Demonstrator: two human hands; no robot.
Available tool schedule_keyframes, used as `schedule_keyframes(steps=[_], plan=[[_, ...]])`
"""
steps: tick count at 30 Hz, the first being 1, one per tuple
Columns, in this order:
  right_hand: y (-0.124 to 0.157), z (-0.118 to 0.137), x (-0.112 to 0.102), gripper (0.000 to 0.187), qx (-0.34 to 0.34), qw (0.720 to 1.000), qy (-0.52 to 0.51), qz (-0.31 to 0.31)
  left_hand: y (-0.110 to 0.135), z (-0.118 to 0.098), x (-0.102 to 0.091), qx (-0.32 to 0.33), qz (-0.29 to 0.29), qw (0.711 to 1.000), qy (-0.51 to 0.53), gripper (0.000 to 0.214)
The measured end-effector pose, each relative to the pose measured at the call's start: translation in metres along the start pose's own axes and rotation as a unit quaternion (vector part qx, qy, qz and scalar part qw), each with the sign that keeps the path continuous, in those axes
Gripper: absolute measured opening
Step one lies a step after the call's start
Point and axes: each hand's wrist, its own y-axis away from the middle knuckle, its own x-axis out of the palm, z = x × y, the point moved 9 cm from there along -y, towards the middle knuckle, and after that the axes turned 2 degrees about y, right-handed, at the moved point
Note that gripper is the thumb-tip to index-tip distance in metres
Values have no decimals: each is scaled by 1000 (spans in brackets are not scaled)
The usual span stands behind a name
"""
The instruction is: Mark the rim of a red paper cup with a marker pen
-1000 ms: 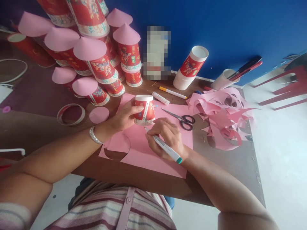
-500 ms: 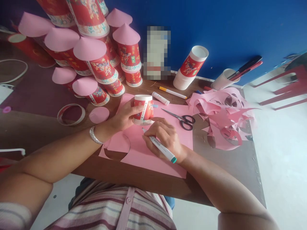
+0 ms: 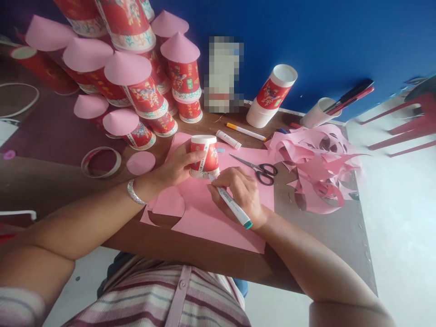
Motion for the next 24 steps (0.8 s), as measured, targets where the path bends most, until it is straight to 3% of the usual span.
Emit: schedule_keyframes(steps=[24], plan=[[-3, 1, 2, 23, -24, 1000, 19, -2, -1, 3, 1, -7, 2, 1000, 13, 66]])
